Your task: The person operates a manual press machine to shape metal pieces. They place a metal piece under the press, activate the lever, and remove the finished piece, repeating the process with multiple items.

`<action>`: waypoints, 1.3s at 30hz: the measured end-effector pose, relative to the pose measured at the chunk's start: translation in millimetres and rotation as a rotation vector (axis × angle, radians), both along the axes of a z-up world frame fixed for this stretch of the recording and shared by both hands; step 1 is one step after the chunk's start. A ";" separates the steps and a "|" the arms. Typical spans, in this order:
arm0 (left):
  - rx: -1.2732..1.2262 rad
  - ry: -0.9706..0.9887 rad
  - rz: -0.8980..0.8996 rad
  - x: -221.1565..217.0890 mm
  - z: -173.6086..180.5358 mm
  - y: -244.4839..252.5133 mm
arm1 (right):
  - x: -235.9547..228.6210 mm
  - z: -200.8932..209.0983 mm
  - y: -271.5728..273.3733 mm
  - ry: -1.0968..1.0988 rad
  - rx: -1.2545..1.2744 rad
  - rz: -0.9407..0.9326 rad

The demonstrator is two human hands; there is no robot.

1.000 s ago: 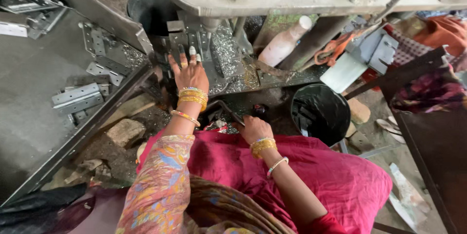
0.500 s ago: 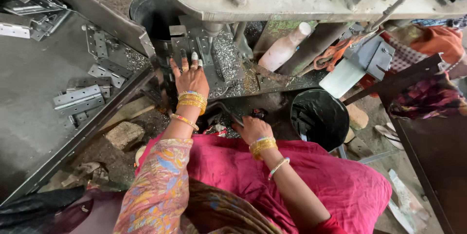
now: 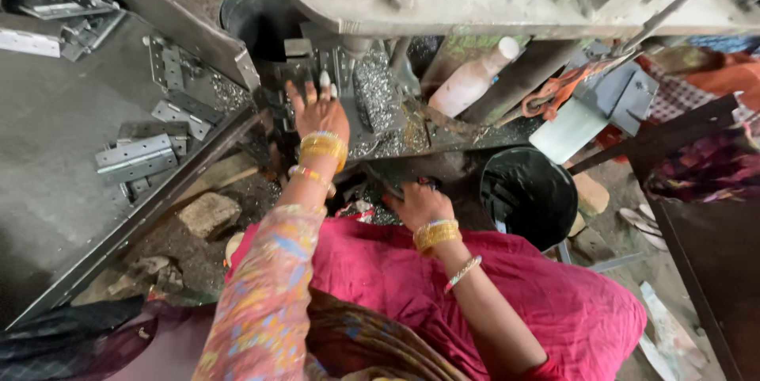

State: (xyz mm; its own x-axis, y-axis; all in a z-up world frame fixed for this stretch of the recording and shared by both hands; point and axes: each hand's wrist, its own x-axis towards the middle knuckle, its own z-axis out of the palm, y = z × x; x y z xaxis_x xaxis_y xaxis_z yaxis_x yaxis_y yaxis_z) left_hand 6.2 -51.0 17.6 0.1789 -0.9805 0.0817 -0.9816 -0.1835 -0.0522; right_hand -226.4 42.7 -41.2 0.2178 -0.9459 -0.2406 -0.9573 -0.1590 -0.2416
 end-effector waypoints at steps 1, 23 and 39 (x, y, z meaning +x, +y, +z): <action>-0.051 -0.021 0.005 -3.2 -1.1 1.1 | -3.3 -4.6 1.8 -0.007 -0.024 0.024; -0.621 0.129 0.659 212.2 -40.3 29.5 | 44.9 113.1 -0.8 0.191 -0.639 -0.040; -0.379 0.075 0.310 276.7 -23.7 76.5 | 44.8 117.9 -6.2 0.321 -0.599 -0.015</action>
State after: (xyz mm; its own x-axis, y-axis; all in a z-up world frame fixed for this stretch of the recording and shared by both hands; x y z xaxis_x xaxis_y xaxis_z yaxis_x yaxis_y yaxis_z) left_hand 283.0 25.5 -6.1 0.4765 -0.7837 0.3984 -0.8763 -0.4600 0.1434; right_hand -181.6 36.5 76.6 0.2085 -0.9385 0.2751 -0.9701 -0.1628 0.1800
